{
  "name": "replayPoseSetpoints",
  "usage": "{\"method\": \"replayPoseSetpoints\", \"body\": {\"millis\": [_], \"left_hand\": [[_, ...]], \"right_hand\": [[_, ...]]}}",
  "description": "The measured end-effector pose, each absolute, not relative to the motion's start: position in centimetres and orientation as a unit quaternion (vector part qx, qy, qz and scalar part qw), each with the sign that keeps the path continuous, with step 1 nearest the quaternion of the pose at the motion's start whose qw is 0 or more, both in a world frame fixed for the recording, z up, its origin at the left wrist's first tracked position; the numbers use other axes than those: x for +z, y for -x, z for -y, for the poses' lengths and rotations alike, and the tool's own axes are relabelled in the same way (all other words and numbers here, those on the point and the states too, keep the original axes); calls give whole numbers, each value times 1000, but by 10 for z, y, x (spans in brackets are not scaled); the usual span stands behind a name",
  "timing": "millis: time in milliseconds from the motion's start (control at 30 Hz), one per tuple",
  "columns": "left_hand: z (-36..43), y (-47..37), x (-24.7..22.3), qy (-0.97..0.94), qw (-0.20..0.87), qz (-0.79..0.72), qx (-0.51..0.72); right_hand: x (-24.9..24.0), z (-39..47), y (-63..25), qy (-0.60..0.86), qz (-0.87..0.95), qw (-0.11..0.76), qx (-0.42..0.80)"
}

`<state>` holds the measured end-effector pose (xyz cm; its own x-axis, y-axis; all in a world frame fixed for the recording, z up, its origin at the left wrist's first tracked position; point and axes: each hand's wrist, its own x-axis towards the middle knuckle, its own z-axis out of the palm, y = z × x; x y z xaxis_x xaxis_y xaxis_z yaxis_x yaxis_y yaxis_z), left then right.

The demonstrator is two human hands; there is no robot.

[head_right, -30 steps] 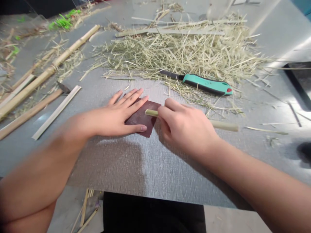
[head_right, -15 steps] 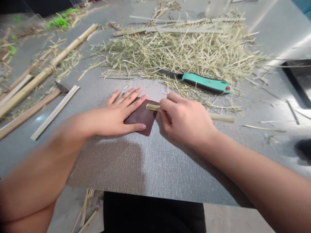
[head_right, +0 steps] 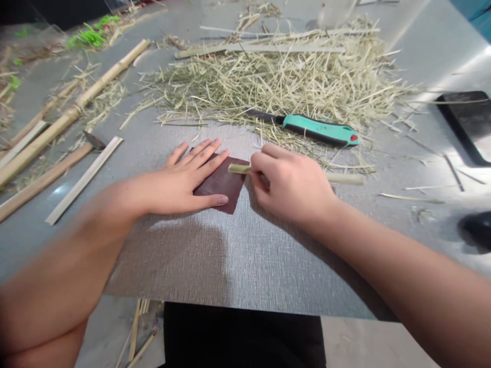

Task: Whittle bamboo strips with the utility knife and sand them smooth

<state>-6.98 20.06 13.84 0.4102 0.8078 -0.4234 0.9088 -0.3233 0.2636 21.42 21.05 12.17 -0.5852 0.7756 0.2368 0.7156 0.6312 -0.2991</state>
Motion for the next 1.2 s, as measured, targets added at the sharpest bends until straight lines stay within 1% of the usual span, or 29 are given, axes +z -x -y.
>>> {"method": "replayPoseSetpoints", "body": {"millis": [200,333,500,633,800,933,1100,1200], "left_hand": [[-201,69,139,-807,235,-530,-114],[-201,68,141,-801,235,-536,-123],[-201,69,140,-809,233,-528,-114],[-201,71,138,-808,235,-528,-112],[-201,68,140,-807,230,-531,-120],[-201,67,142,-802,233,-534,-131],[-200,69,141,-809,229,-529,-112],[-199,68,142,-807,230,-531,-119]], "right_hand": [[121,-207,-213,400,897,159,97],[122,-206,-213,434,881,175,68],[123,-206,-212,414,893,153,88],[123,-210,-214,444,876,172,77],[123,-209,-214,409,894,150,101],[122,-211,-216,433,881,172,81],[122,-210,-215,405,897,155,86],[122,-210,-215,430,884,168,69]]}}
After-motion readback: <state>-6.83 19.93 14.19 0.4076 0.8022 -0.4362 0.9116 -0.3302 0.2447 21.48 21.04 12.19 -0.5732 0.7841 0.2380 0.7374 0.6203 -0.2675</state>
